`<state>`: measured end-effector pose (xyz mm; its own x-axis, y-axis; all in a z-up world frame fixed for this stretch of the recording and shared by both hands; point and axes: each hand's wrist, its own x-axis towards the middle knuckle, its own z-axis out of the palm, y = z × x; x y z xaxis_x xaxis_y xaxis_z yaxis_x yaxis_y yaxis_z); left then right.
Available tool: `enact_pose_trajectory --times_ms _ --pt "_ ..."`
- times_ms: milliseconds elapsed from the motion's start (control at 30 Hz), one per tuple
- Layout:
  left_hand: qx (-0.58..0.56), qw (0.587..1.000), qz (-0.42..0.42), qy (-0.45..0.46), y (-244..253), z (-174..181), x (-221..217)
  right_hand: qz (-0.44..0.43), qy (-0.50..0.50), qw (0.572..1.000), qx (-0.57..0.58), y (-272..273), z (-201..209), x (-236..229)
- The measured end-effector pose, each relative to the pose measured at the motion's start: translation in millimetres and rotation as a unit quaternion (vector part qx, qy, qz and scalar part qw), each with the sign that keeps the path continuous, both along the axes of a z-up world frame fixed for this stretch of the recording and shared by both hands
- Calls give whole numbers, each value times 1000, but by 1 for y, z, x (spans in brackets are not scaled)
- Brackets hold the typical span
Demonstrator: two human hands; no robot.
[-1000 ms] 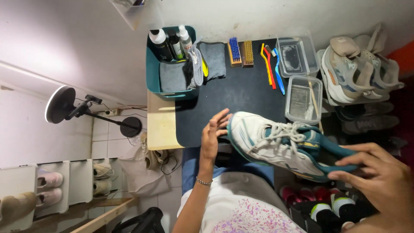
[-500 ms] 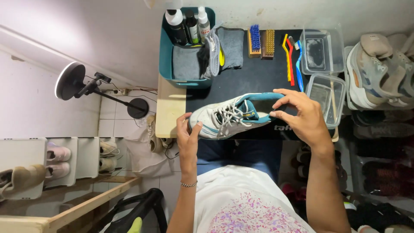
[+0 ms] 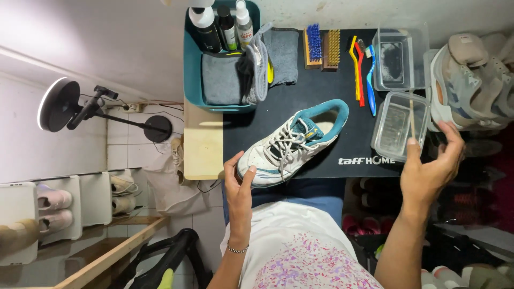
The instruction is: The person unties the shoelaces of a white and blue sneaker. They pull the laces through the eyelets and remove them from the shoe.
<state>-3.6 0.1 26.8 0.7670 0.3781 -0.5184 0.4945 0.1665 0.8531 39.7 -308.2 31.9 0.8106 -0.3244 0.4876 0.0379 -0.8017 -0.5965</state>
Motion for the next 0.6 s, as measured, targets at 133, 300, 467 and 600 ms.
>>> enact_pose_trajectory --times_ms 133,300,467,600 --pt "-164 984 63 4 -16 -42 -8 -54 65 996 40 -47 -51 -25" --pt "-241 965 101 -25 -38 -45 -6 -54 125 935 326 -55 -72 -22" --pt "-146 989 15 -26 -41 -55 -12 -82 132 922 356 -59 -66 -12" --pt "-49 995 -77 37 -34 -51 -14 -117 137 923 341 -66 -62 -8"
